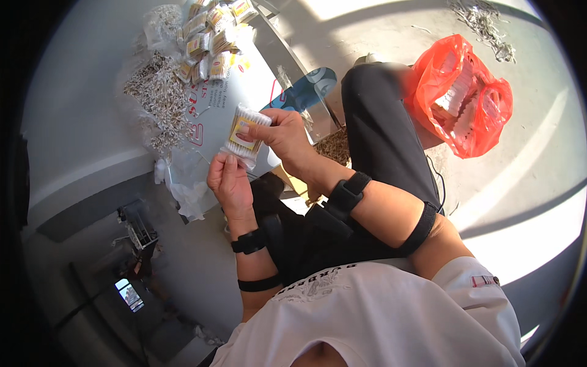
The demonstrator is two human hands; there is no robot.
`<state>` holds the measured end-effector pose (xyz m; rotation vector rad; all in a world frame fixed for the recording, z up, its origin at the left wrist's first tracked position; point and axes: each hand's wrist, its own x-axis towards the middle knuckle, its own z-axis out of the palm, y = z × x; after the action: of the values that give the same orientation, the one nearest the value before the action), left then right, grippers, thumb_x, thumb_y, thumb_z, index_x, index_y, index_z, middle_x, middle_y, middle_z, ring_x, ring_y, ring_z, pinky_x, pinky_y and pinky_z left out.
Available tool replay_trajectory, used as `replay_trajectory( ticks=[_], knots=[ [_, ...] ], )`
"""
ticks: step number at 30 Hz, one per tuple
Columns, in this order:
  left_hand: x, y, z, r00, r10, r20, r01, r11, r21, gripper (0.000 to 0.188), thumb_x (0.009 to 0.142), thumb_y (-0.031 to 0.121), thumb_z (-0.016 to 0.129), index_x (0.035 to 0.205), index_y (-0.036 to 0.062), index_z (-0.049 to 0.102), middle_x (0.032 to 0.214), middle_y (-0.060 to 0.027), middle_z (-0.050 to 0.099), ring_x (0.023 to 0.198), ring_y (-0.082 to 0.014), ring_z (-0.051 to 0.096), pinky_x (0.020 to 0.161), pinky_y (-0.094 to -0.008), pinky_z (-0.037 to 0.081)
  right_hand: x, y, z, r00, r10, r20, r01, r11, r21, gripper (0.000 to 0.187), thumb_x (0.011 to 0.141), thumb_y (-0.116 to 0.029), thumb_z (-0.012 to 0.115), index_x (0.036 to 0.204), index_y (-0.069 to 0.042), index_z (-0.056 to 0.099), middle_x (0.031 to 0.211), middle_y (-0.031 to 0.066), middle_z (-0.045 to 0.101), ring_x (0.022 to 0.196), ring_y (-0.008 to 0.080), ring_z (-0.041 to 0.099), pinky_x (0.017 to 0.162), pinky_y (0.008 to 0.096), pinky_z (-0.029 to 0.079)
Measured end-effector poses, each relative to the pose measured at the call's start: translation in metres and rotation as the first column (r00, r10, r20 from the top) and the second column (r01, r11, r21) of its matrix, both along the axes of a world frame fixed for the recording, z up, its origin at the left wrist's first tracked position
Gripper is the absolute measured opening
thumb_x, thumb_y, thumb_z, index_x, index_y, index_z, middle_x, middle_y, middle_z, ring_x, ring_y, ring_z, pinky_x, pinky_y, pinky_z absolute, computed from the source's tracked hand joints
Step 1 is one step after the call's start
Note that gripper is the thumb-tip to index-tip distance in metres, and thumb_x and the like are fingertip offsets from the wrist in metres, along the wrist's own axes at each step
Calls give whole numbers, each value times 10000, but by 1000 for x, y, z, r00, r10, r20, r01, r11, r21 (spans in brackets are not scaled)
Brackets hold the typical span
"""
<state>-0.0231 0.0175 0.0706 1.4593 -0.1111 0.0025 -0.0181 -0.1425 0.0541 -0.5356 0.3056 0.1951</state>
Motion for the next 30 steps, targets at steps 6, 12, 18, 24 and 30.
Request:
replay_trajectory(
  ticks=[6, 12, 18, 24, 30],
  knots=[
    [-16, -24, 16, 994, 108, -30, -112, 940, -324, 79, 937, 90, 574, 993, 35, 573, 1043, -54, 620, 989, -154, 588, 889, -293, 464, -34, 9, 48, 899, -244, 362, 335, 918, -213, 207, 787, -24, 737, 984, 14, 684, 903, 36, 646, 834, 100, 574, 766, 244, 464],
    [-33, -26, 30, 997, 66, -26, -71, 922, -380, 176, 896, 130, 635, 1036, 47, 569, 1063, -72, 628, 990, -182, 615, 907, -337, 501, -55, 3, 67, 766, -161, 623, 524, 717, -459, 285, 742, -73, 777, 1003, -15, 681, 918, 53, 630, 850, 149, 567, 750, 268, 460],
    [-50, -34, 50, 987, 71, -141, -125, 896, -425, 149, 902, 168, 600, 1001, 58, 583, 978, -56, 629, 896, -169, 629, 791, -311, 534, -68, 0, 91, 570, -29, 821, 752, 421, -507, 330, 701, -154, 806, 962, -19, 656, 950, 108, 607, 836, 231, 575, 730, 312, 457],
    [-65, -55, 82, 925, 140, -352, -256, 916, -309, 275, 969, 283, 446, 1037, 57, 586, 999, -40, 615, 883, -150, 627, 771, -281, 522, -73, 2, 99, 484, 41, 874, 810, 356, -466, 319, 675, -142, 803, 925, -23, 646, 933, 109, 610, 805, 244, 564, 706, 332, 442],
    [-65, -33, 51, 980, -112, -163, -13, 787, -616, 283, 973, 291, 447, 1052, 61, 592, 1015, -39, 615, 903, -146, 630, 777, -292, 529, -77, 8, 108, 427, 71, 901, 844, 326, -426, 318, 664, -133, 802, 918, -23, 644, 922, 112, 611, 780, 242, 568, 692, 329, 442]
  ],
)
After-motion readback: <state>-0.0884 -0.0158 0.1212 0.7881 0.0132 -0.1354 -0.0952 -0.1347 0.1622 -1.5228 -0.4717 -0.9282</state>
